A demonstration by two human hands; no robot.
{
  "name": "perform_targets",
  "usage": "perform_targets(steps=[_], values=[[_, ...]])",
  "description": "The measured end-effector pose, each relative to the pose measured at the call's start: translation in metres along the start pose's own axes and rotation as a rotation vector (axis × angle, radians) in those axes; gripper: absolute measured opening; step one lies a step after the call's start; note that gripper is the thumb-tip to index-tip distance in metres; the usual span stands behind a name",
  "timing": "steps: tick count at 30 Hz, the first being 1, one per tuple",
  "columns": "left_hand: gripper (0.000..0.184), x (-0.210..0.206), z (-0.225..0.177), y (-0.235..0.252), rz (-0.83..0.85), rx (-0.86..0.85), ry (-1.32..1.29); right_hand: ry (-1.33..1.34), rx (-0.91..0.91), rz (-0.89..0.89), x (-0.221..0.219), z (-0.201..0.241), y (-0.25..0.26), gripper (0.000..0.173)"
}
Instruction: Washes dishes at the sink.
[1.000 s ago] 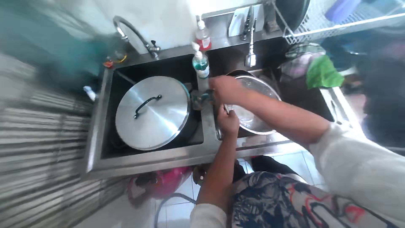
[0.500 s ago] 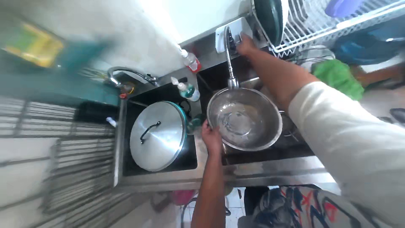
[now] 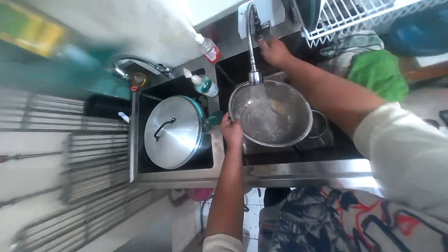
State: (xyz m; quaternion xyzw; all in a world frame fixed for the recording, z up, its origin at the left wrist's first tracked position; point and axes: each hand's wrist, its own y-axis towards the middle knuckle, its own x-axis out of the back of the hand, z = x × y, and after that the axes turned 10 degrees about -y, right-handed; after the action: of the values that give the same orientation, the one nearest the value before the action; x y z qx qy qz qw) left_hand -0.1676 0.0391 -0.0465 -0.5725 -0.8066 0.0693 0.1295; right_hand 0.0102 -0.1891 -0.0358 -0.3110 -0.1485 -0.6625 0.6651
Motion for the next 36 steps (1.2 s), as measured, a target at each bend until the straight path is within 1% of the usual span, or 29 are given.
perform_targets(steps=[1,2,4,6,10,13,16,21,25,27,28,29,30,31,32,33,34,36], values=[[0.039,-0.001,-0.001,0.0,0.0,0.003,-0.008,0.096,-0.008,0.064,-0.006,0.001,-0.017,0.063],[0.039,-0.003,-0.001,0.001,0.001,0.009,-0.004,0.115,0.018,0.132,-0.012,0.0,-0.031,0.06],[0.04,-0.004,-0.001,0.001,0.006,0.005,0.018,0.041,0.108,0.191,-0.025,-0.002,-0.046,0.047],[0.042,-0.005,-0.004,-0.002,0.017,-0.016,0.032,0.012,0.149,0.18,-0.031,0.006,-0.05,0.042],[0.038,-0.011,-0.012,-0.005,-0.009,-0.014,0.041,0.036,0.199,0.175,-0.032,0.037,-0.052,0.043],[0.038,-0.012,-0.015,-0.006,-0.005,-0.008,0.048,0.06,0.163,0.161,-0.036,0.059,-0.054,0.043],[0.033,-0.012,-0.016,-0.007,-0.01,-0.034,0.042,0.066,0.139,0.156,-0.044,0.068,-0.053,0.043],[0.036,-0.01,-0.02,-0.011,-0.041,-0.046,0.009,0.012,0.135,0.145,-0.052,0.065,-0.049,0.044],[0.036,-0.004,-0.022,-0.014,-0.044,-0.047,0.016,-0.023,0.133,0.157,-0.057,0.052,-0.048,0.048],[0.037,-0.001,-0.023,-0.017,-0.043,-0.038,0.014,0.044,0.15,0.123,-0.062,0.042,-0.051,0.054],[0.037,0.001,-0.024,-0.019,-0.045,-0.034,0.008,0.143,0.152,0.1,-0.066,0.036,-0.054,0.059],[0.037,0.003,-0.023,-0.02,-0.054,-0.035,0.001,0.295,0.122,0.103,-0.07,0.03,-0.058,0.063],[0.036,0.004,-0.023,-0.021,-0.058,-0.037,-0.005,0.487,0.035,0.133,-0.075,0.027,-0.065,0.06],[0.035,0.006,-0.023,-0.022,-0.059,-0.035,-0.007,0.679,-0.103,0.168,-0.081,0.025,-0.073,0.049],[0.034,0.009,-0.022,-0.023,-0.066,-0.035,0.0,0.817,-0.247,0.214,-0.089,0.025,-0.078,0.038],[0.034,0.011,-0.021,-0.023,-0.072,-0.035,0.019,0.901,-0.366,0.285,-0.097,0.025,-0.082,0.035],[0.035,0.012,-0.021,-0.024,-0.074,-0.033,0.047,0.918,-0.428,0.361,-0.104,0.026,-0.086,0.033],[0.042,0.016,-0.023,-0.025,-0.06,-0.029,0.091,0.853,-0.447,0.462,-0.116,0.033,-0.086,0.028]])
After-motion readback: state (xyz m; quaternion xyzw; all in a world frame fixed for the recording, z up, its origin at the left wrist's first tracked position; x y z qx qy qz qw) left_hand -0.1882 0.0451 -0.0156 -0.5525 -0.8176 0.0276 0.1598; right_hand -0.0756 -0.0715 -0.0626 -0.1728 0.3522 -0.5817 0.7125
